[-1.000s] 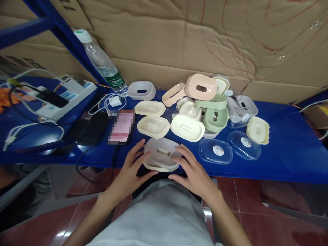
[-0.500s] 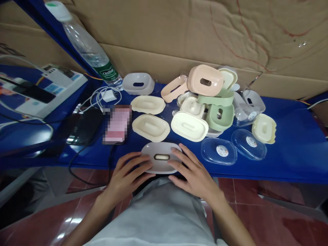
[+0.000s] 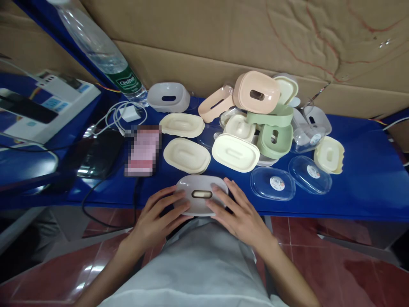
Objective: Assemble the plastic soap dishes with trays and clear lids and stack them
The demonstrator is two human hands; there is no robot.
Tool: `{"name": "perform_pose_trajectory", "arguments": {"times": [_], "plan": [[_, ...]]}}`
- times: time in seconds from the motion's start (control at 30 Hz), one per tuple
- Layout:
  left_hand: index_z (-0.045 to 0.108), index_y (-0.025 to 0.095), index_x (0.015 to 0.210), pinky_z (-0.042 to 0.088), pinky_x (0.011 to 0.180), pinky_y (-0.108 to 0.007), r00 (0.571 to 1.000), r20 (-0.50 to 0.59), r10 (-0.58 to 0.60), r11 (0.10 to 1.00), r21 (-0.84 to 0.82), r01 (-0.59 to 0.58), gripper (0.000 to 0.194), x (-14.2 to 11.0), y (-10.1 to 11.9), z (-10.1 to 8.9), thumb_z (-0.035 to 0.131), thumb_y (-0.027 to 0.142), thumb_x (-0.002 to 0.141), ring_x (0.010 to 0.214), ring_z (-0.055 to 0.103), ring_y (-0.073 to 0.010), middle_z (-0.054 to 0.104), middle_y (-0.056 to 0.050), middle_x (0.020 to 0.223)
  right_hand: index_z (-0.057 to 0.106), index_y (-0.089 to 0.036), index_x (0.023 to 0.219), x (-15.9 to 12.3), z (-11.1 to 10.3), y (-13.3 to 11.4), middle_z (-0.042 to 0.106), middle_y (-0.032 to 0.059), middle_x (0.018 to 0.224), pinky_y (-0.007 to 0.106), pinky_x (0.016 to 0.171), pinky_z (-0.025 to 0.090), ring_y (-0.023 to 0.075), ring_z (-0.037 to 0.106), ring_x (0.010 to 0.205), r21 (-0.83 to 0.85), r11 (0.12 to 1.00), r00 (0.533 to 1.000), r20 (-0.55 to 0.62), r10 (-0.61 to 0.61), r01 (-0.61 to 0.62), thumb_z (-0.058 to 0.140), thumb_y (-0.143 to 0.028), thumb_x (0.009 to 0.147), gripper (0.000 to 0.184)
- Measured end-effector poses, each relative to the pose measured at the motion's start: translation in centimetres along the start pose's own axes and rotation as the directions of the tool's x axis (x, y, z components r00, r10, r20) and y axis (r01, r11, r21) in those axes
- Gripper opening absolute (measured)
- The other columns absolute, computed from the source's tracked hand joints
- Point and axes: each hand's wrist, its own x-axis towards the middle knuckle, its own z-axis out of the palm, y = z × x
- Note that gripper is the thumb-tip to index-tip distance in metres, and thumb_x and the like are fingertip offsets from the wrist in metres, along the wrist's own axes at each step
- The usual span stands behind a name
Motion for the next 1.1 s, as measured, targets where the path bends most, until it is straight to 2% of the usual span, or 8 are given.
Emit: {"name": "perform_pose_trajectory", "arguments": {"times": [0.2, 0.33, 0.53, 0.73, 0.8, 0.9, 1.0, 1.1], "plan": [[0.070, 0.016, 0.128, 0.057, 0.118, -0.052, 0.992, 0.103, 0.078, 0.996, -0.043, -0.074, 0.029, 1.0, -0.1, -0.1, 0.076, 0.020, 0.100, 0.142, 0.063, -0.0312, 0.073, -0.015, 0.135, 0.059, -0.023, 0.155, -0.6, 0.1, 0.1, 0.069, 0.0087, 0.150, 0.061, 0.130, 0.040, 0.0289, 0.044, 0.158, 0.068, 0.998, 1.000, -0.026, -0.011, 0.013, 0.066, -0.016, 0.104, 0.052], [0.068, 0.014, 0.125, 0.051, 0.124, -0.054, 0.980, 0.092, 0.174, 0.984, -0.053, -0.170, 0.024, 2.0, -0.2, 0.4, 0.072, 0.015, 0.101, 0.144, 0.062, -0.0298, 0.075, -0.015, 0.135, 0.059, -0.027, 0.155, -0.6, -0.3, 0.5, 0.072, 0.0065, 0.146, 0.062, 0.130, 0.041, 0.0285, 0.051, 0.154, 0.087, 0.996, 1.000, -0.012, -0.011, 0.012, 0.064, -0.013, 0.104, 0.054], [0.070, 0.017, 0.125, 0.053, 0.122, -0.055, 0.974, 0.058, 0.219, 0.975, -0.050, -0.216, 0.029, 2.1, -0.5, 1.0, 0.077, 0.014, 0.098, 0.143, 0.063, -0.0300, 0.075, -0.015, 0.136, 0.061, -0.023, 0.154, -0.7, -0.2, 1.0, 0.072, 0.0098, 0.145, 0.060, 0.127, 0.046, 0.0293, 0.056, 0.150, 0.023, 0.999, 0.998, -0.044, -0.044, 0.045, 0.068, -0.015, 0.101, 0.053], [0.070, 0.020, 0.126, 0.054, 0.121, -0.054, 0.985, 0.060, 0.162, 0.984, -0.078, -0.157, 0.033, 1.7, -0.1, 1.1, 0.082, 0.022, 0.095, 0.141, 0.065, -0.0300, 0.073, -0.014, 0.140, 0.053, -0.023, 0.161, -1.2, -0.2, 1.2, 0.069, 0.0105, 0.149, 0.061, 0.129, 0.043, 0.0298, 0.055, 0.151, 0.006, 0.999, 0.998, -0.033, -0.048, 0.048, 0.072, -0.025, 0.102, 0.062], [0.070, 0.023, 0.131, 0.055, 0.120, -0.054, 0.993, 0.051, 0.105, 0.993, -0.052, -0.102, 0.041, 1.3, 0.0, 0.9, 0.085, 0.024, 0.093, 0.147, 0.059, -0.0328, 0.066, -0.014, 0.150, 0.045, -0.025, 0.166, -2.5, -1.3, 1.7, 0.063, 0.0113, 0.156, 0.063, 0.129, 0.041, 0.0327, 0.050, 0.154, -0.028, 1.000, 0.999, -0.036, 0.008, -0.009, 0.075, -0.033, 0.101, 0.073], [0.069, 0.028, 0.136, 0.057, 0.118, -0.053, 0.999, 0.036, 0.029, 1.000, -0.008, -0.029, 0.050, 0.6, -0.1, 0.4, 0.088, 0.024, 0.090, 0.153, 0.052, -0.0364, 0.056, -0.013, 0.160, 0.038, -0.031, 0.170, -5.3, -3.5, 2.9, 0.052, 0.0111, 0.166, 0.066, 0.128, 0.039, 0.0381, 0.043, 0.158, -0.154, 0.965, 0.976, -0.096, 0.198, -0.211, 0.075, -0.034, 0.100, 0.079], [0.070, 0.024, 0.133, 0.059, 0.116, -0.050, 0.995, 0.087, 0.043, 0.999, 0.013, -0.044, 0.042, 0.3, -0.3, 0.0, 0.085, 0.026, 0.093, 0.147, 0.058, -0.0342, 0.064, -0.013, 0.149, 0.038, -0.032, 0.171, -7.7, -4.7, 4.2, 0.049, 0.0109, 0.169, 0.069, 0.126, 0.036, 0.0425, 0.037, 0.160, -0.283, 0.875, 0.920, -0.148, 0.364, -0.392, 0.070, -0.033, 0.102, 0.075], [0.072, 0.021, 0.125, 0.061, 0.111, -0.046, 0.993, 0.109, 0.044, 0.998, 0.049, -0.050, 0.031, 0.7, -0.3, 0.0, 0.082, 0.024, 0.096, 0.138, 0.067, -0.0321, 0.072, -0.013, 0.136, 0.040, -0.034, 0.169, -8.2, -4.4, 4.6, 0.053, 0.0100, 0.166, 0.065, 0.126, 0.037, 0.0391, 0.047, 0.155, -0.308, 0.855, 0.909, -0.145, 0.391, -0.417, 0.065, -0.026, 0.105, 0.069]]}}
